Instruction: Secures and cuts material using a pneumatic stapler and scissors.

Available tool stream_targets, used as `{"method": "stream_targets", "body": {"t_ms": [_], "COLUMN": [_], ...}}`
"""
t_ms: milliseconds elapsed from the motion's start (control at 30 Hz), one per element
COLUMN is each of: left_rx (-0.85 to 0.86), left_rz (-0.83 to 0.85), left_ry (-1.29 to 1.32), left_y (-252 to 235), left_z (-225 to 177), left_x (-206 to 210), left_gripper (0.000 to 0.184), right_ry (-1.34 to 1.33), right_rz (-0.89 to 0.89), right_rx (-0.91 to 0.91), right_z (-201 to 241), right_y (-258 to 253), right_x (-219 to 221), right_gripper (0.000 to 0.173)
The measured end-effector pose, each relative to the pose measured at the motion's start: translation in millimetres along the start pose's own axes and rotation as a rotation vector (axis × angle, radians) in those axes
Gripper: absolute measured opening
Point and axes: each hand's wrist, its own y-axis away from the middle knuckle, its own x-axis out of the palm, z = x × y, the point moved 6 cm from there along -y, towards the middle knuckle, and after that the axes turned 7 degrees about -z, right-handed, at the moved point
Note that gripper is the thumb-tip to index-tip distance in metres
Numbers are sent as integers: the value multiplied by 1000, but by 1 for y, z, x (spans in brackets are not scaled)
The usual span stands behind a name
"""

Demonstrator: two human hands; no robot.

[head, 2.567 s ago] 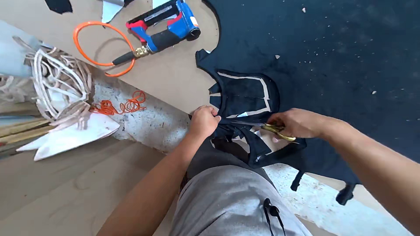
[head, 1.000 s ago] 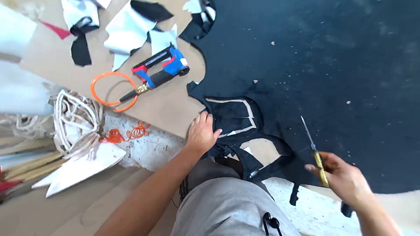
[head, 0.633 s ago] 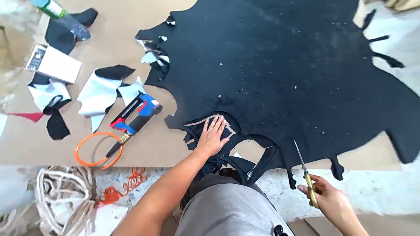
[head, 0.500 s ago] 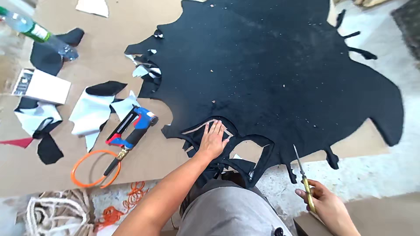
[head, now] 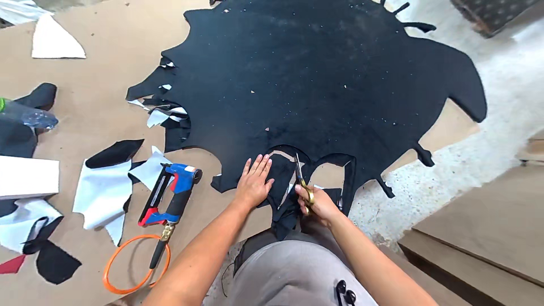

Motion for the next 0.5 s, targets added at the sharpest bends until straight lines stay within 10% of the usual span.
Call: {"method": "stream_targets", "body": {"t_ms": [267, 500], "left_rx": [-2, -9], "left_rz": [47, 64], "left_ry": [-14, 54], "left_y": [-4, -4], "left_z": [0, 0], "left_x": [0, -7], "left_gripper": [67, 67], "right_ry": [89, 192], "right_rz": [-248, -175], "right_rx": [-90, -56], "right_z": [-6, -72], "right_y": [-16, 88], "right_x": [26, 2], "right_gripper": [47, 56]}}
